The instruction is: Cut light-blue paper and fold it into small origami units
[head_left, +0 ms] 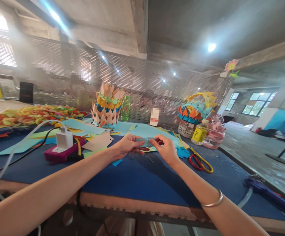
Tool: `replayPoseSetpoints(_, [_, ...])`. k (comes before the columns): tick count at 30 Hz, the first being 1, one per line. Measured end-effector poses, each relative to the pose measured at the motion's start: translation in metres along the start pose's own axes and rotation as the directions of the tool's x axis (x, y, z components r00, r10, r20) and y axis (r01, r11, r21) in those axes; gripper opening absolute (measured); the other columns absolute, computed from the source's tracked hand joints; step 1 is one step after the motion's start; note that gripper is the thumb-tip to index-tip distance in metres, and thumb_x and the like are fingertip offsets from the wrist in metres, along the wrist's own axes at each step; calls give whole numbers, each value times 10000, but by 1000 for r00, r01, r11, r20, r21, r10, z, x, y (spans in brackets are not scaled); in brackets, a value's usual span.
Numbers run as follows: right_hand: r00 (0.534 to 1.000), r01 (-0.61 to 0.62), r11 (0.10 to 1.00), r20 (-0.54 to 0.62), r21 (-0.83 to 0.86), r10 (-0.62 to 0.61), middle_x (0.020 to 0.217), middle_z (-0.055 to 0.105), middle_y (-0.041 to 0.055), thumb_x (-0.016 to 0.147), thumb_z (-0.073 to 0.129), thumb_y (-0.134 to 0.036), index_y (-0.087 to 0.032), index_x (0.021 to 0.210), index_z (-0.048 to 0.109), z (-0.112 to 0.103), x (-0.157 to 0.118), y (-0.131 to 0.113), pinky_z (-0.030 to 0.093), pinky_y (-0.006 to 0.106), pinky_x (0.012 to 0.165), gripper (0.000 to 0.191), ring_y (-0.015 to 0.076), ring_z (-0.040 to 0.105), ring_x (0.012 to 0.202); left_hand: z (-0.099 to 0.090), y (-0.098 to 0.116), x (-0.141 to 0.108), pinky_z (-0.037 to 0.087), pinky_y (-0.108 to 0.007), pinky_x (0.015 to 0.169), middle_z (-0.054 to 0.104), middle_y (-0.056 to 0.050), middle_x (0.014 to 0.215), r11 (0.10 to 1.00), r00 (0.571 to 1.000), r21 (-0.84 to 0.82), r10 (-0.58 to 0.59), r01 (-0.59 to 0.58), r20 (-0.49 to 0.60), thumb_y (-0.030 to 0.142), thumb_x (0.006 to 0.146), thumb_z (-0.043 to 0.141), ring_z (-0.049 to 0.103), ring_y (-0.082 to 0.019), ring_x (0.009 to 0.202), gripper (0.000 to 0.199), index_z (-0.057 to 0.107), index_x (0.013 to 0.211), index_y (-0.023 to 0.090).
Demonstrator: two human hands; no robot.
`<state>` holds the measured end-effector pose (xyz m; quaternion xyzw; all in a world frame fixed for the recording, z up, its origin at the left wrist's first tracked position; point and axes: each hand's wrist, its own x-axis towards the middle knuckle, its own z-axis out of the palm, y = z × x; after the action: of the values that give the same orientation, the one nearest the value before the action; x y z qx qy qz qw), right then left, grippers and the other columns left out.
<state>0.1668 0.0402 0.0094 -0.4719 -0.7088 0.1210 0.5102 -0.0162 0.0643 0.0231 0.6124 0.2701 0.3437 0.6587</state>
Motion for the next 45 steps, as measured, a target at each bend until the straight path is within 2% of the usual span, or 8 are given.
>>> replayPoseSetpoints(14, [1000,-13,1000,11,17,13,619,540,-7,743,552,-479,-161,704,590,1,1,5,364,213,519,322,95,422,519,0,0,0,521,-282,669,690,-97,878,1000,1000,14,-6,6,-18,338,613,738,644,-253,876,330,669,846,114])
replayPoseSetpoints(29, [1000,-5,1000,5,12,5,604,525,-15,750,560,-432,-163,701,583,2,1,5,356,215,519,275,90,417,516,-1,-1,2,517,-272,670,686,-98,934,999,1000,47,-3,3,7,359,637,717,645,-235,880,344,661,886,128])
replayPoseSetpoints(37, [998,57,994,-14,-89,-59,606,543,-6,752,562,-431,-168,702,598,2,-1,0,364,232,550,271,104,430,544,-2,-3,2,511,-257,590,707,-96,795,960,999,278,32,-21,-32,389,599,718,657,-193,736,370,671,843,116])
replayPoseSetpoints(45, [995,96,989,-9,-116,-98,615,559,2,758,560,-439,-171,692,599,1,-1,0,375,236,566,279,111,443,556,-3,-3,5,499,-247,541,703,-84,721,922,997,386,15,16,-79,392,614,689,648,-168,642,307,668,739,113])
